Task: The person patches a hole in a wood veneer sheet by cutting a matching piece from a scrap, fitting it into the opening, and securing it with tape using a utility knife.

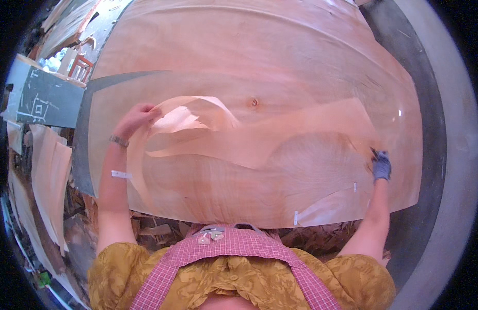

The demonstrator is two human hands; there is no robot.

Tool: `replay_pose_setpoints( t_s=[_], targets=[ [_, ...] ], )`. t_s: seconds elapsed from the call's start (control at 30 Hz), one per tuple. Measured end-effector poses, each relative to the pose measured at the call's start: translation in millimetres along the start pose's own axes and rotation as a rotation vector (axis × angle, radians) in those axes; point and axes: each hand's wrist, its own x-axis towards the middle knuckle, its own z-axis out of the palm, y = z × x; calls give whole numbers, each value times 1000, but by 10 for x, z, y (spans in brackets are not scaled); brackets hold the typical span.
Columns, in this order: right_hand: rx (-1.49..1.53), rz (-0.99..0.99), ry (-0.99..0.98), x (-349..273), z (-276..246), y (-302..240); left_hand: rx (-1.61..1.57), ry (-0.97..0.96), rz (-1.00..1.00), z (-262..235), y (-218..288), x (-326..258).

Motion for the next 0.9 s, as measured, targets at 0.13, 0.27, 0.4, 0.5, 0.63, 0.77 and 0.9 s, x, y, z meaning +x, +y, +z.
replay_pose_setpoints(
  t_s=[0.13, 0.27, 0.4, 0.5, 0.63, 0.77, 0.9],
  targets=[
    [4, -218, -516, -84, -285, 135, 96, -84, -64, 308, 446, 139],
    [526, -508, -805, -379, -1351, -1756, 112, -123, -134, 613, 785, 88],
    [1204, -592, -173, -633, -1624, -3409, 142, -122, -153, 787, 858, 237],
    [1045, -511, 32, -544, -1412, -4249, 217, -109, -165, 809, 951, 212],
    [1167, -686, -278, -363, -1148, -4271, 407, -197, -287, 665, 1050, 50],
    [1354, -899, -857, 66, -1423, -3922, 506, -336, -297, 514, 913, 153],
    [697, -789, -476, 953, -915, -4065, 945, -170, -109, 846, 955, 868]
  ],
)
